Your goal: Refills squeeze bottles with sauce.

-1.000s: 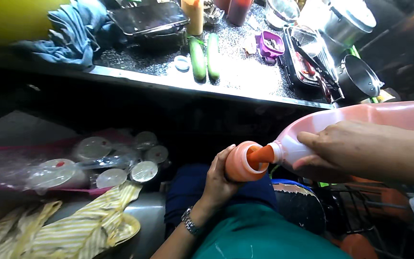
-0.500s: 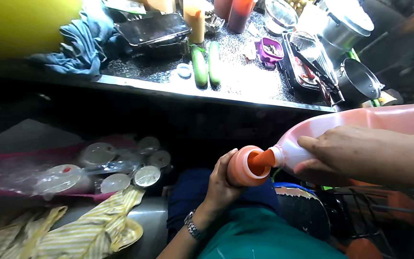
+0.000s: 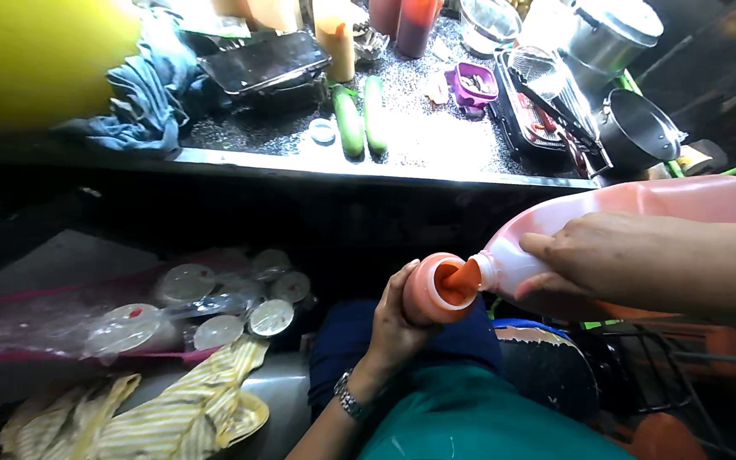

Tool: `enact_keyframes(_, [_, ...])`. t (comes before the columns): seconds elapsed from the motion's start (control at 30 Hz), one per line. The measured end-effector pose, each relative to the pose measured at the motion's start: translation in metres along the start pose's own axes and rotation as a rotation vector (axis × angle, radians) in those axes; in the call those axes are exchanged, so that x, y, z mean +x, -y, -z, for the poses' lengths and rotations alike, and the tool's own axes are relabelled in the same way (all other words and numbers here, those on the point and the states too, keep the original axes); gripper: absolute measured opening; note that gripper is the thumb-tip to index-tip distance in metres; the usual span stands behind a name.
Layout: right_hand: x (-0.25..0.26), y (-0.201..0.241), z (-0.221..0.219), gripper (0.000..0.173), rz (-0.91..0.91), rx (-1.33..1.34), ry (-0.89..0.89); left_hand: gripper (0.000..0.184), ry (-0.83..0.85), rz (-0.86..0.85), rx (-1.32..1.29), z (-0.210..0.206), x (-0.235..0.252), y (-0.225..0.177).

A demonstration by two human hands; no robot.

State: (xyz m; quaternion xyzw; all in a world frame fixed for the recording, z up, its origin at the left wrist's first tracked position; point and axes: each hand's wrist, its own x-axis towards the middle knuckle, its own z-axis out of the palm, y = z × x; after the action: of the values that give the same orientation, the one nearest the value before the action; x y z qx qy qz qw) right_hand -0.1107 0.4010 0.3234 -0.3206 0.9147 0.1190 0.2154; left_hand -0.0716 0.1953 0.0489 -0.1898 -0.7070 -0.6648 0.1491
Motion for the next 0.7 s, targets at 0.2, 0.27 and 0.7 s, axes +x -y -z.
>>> enact_keyframes(0.2, [0.002,-0.005,0.001,0.049,0.021,-0.02,0.004,0.092,-0.002,0.001,0.008,0.0,0.008,-0.004])
enact_keyframes(0.27, [0.002,-0.01,0.0,0.049,0.039,-0.014,-0.023,0.092,0.002,0.001,0.019,0.0,0.012,-0.006])
enact_keyframes(0.7, [-0.016,-0.079,-0.053,0.056,0.032,0.701,-0.681,0.095,0.097,0.032,-0.127,0.005,0.146,-0.064])
